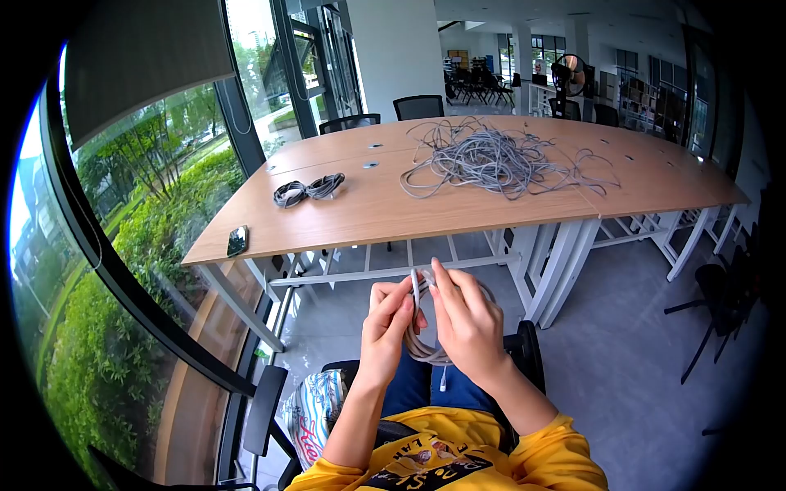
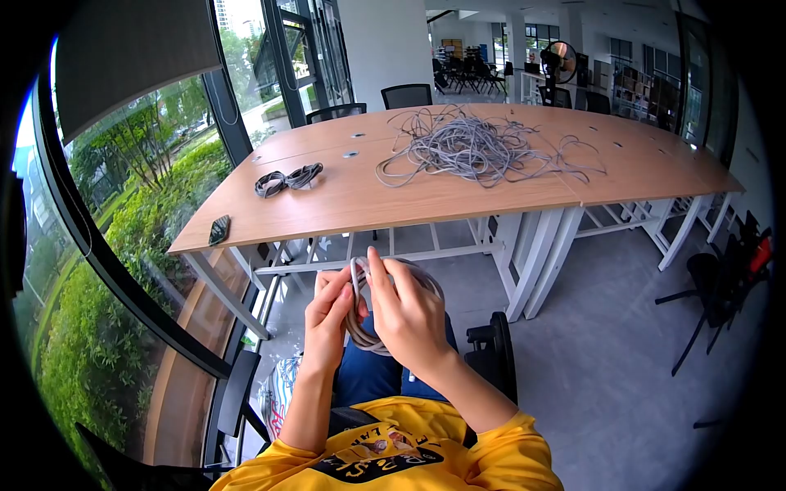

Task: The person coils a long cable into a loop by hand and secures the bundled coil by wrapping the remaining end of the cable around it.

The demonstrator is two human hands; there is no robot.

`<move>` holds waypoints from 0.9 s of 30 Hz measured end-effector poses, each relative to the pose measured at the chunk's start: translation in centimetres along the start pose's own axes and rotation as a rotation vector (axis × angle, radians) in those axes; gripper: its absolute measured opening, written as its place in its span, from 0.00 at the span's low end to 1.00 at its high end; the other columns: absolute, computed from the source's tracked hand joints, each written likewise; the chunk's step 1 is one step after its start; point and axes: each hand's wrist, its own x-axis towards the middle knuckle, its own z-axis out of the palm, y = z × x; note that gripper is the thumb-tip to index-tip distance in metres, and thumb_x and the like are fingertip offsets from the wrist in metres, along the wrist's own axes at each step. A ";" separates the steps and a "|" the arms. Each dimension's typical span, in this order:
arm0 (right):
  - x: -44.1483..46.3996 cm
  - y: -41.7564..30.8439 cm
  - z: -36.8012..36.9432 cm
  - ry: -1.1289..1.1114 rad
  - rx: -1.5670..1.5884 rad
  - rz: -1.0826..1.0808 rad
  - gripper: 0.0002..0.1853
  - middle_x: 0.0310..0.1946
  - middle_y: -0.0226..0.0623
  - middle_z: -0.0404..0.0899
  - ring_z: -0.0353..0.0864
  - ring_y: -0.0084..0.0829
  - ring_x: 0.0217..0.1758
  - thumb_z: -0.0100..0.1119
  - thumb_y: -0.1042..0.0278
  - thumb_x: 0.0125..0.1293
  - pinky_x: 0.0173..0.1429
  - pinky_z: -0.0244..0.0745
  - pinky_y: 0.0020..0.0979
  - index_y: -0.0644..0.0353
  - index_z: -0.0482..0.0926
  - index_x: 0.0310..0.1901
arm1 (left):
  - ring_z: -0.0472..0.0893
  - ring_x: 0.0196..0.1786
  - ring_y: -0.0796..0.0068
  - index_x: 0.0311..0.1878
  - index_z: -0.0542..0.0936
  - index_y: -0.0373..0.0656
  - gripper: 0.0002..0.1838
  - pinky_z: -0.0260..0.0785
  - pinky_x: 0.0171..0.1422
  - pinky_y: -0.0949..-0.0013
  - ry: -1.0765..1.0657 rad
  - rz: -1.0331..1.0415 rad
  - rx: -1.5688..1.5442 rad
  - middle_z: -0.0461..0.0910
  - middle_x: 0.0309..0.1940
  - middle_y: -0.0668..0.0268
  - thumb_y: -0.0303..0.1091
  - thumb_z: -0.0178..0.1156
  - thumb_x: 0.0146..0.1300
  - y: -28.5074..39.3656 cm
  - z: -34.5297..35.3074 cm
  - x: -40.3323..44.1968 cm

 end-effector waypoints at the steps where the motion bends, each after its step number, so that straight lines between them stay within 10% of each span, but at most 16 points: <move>1: 0.2 0.0 0.0 -0.034 -0.039 0.020 0.17 0.34 0.37 0.73 0.77 0.33 0.30 0.56 0.78 0.51 0.32 0.73 0.28 0.67 0.72 0.46 | 0.70 0.32 0.81 0.53 0.69 0.33 0.16 0.64 0.36 0.79 -0.002 -0.001 -0.001 0.62 0.38 0.66 0.24 0.44 0.63 0.0 0.1 -0.1; 8: 0.6 0.2 -0.2 -0.111 -0.047 0.001 0.18 0.33 0.38 0.73 0.77 0.33 0.27 0.55 0.78 0.52 0.32 0.73 0.27 0.66 0.71 0.47 | 0.72 0.31 0.81 0.53 0.69 0.33 0.15 0.65 0.34 0.80 -0.017 0.122 0.196 0.63 0.38 0.65 0.22 0.45 0.62 0.4 0.6 -0.2; 14: 0.7 0.5 -0.7 -0.044 0.589 0.308 0.13 0.36 0.38 0.75 0.76 0.22 0.30 0.55 0.80 0.55 0.31 0.73 0.21 0.67 0.74 0.44 | 0.72 0.30 0.81 0.52 0.70 0.33 0.15 0.64 0.33 0.80 -0.026 0.100 0.198 0.64 0.38 0.66 0.22 0.45 0.62 0.6 0.5 0.1; 27: -0.4 0.9 0.6 -0.093 0.180 0.144 0.15 0.35 0.43 0.71 0.77 0.37 0.32 0.52 0.81 0.54 0.34 0.73 0.31 0.69 0.70 0.46 | 0.75 0.34 0.79 0.51 0.71 0.33 0.15 0.67 0.33 0.80 -0.031 0.114 0.200 0.64 0.42 0.64 0.21 0.47 0.61 -0.4 0.7 0.0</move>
